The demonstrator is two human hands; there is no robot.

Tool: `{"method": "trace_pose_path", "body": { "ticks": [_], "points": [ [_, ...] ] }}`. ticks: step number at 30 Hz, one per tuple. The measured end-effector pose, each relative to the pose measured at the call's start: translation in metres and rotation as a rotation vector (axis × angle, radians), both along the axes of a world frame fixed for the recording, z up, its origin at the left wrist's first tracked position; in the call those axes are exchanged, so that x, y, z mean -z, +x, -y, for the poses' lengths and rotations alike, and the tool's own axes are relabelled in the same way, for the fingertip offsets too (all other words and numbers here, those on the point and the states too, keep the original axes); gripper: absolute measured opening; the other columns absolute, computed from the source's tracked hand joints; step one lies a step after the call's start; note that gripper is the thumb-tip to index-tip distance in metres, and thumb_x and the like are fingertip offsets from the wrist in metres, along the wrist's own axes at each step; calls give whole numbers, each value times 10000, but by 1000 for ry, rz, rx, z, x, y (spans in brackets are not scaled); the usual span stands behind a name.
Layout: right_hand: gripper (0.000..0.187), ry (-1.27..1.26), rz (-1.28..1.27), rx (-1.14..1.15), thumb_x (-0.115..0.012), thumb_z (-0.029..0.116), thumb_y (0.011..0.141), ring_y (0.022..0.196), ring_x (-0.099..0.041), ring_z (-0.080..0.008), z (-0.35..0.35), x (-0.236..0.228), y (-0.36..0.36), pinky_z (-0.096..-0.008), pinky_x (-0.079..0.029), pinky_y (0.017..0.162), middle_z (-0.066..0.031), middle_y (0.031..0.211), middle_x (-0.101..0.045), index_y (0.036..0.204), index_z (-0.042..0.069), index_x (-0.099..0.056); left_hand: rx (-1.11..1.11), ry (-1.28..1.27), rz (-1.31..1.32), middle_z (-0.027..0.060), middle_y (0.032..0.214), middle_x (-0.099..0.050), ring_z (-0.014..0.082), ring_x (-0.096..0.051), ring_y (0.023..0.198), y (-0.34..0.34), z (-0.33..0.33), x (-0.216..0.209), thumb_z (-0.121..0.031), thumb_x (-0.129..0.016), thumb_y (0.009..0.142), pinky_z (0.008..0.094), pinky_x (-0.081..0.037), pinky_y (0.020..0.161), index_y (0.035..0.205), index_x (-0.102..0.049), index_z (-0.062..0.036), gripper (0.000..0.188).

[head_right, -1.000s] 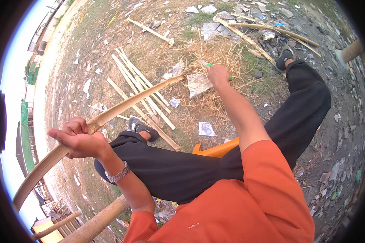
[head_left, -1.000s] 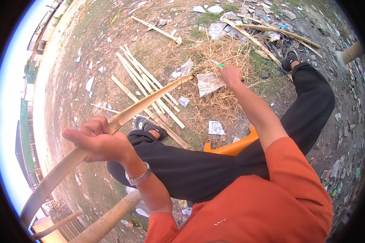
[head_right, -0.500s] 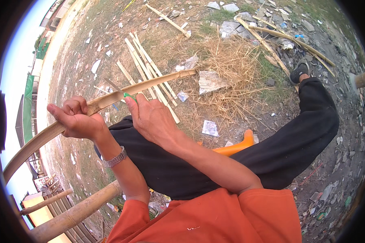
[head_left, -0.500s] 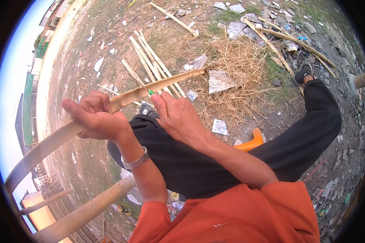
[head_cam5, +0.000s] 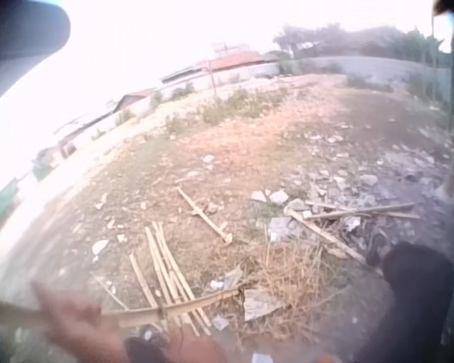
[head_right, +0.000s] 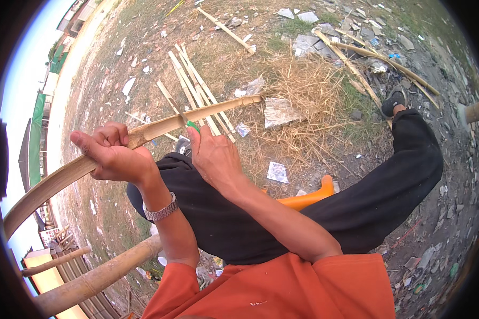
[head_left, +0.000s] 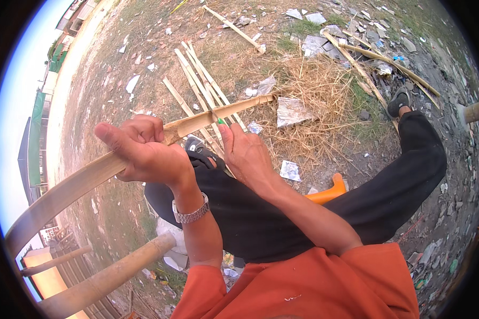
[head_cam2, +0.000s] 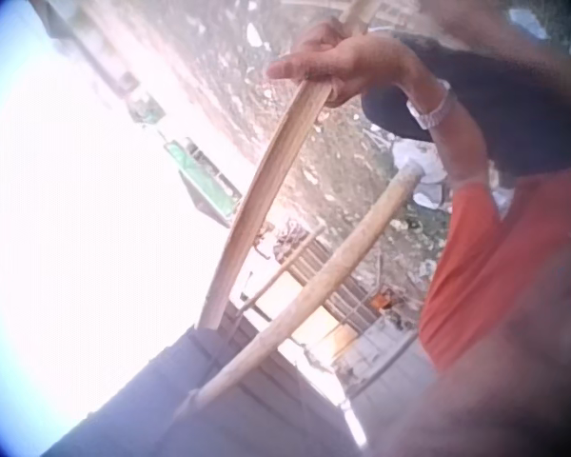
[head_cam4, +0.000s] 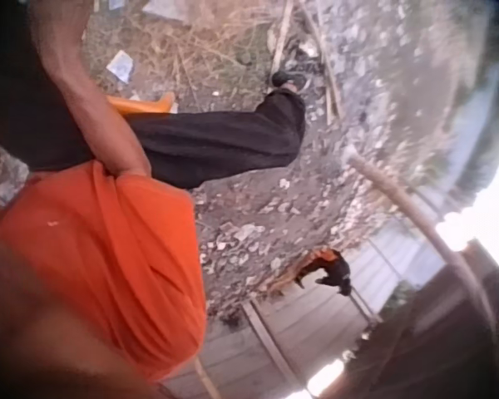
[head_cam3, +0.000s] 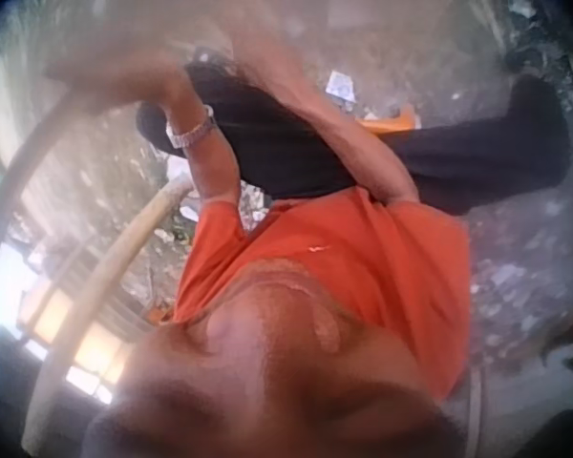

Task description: The person holds a long, thin bamboo stick with their left hand and uses a green utility knife in their right hand to shave and carve the surface. The person rotates the stick to work on different sides while seated on a small stool.

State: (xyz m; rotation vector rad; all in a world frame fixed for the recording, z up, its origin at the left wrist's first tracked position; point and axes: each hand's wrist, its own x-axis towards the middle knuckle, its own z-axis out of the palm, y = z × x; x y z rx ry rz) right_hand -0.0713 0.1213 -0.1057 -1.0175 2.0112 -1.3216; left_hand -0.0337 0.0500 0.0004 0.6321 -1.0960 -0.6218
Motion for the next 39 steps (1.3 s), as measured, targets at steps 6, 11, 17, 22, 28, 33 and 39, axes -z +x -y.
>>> {"method": "trace_pose_path", "body": {
  "ticks": [6,11,17,22,28,33,39],
  "points": [
    [377,-124,81,-23,-385,313,988,579,-567,-471,-2,4,7,-537,-451,542,-277,570,-547,830,-9,-503,18,-11,-4,-29,459,-234,81,-243,393,-3,-2,0,-342,-517,962,244,-167,385,561,-231,-158,526],
    [384,-139,41,-38,-394,306,985,570,-575,-461,-10,-16,14,-527,-457,520,-278,565,-546,810,-15,-508,22,-11,-7,-30,460,-234,79,-229,397,-5,-5,1,-344,-516,963,245,-166,387,563,-238,-156,522],
    [395,-160,18,-32,-392,310,985,562,-578,-456,-9,-8,9,-514,-464,498,-276,559,-546,808,-21,-514,-8,-10,4,-28,446,-236,80,-225,397,-5,-6,2,-347,-521,960,243,-164,391,547,-236,-161,535],
    [382,-22,-32,64,-383,306,990,562,-553,-463,-4,39,-6,-526,-422,527,-266,564,-531,835,-11,-528,13,-7,5,-21,432,-242,81,-224,396,-5,-7,0,-356,-508,964,235,-164,398,518,-219,-170,563],
    [458,31,-13,8,-352,371,989,641,-599,-462,-7,48,-13,-532,-483,599,-282,645,-588,865,-21,-553,23,-35,84,-18,434,-242,81,-212,404,-10,-14,5,-355,-484,977,242,-167,406,539,-204,-174,550],
    [425,111,-50,59,-357,346,989,624,-570,-452,-4,91,-30,-511,-450,591,-277,598,-546,838,2,-553,-1,-23,57,-26,449,-220,83,-200,411,-2,-12,2,-351,-470,983,253,-172,410,551,-210,-181,533],
    [454,34,-52,40,-354,381,985,605,-576,-452,11,113,-46,-535,-456,599,-267,597,-558,845,3,-562,-23,-55,106,-22,453,-214,84,-196,414,-9,-9,1,-351,-467,984,254,-177,412,548,-213,-173,536]
  ]
}}
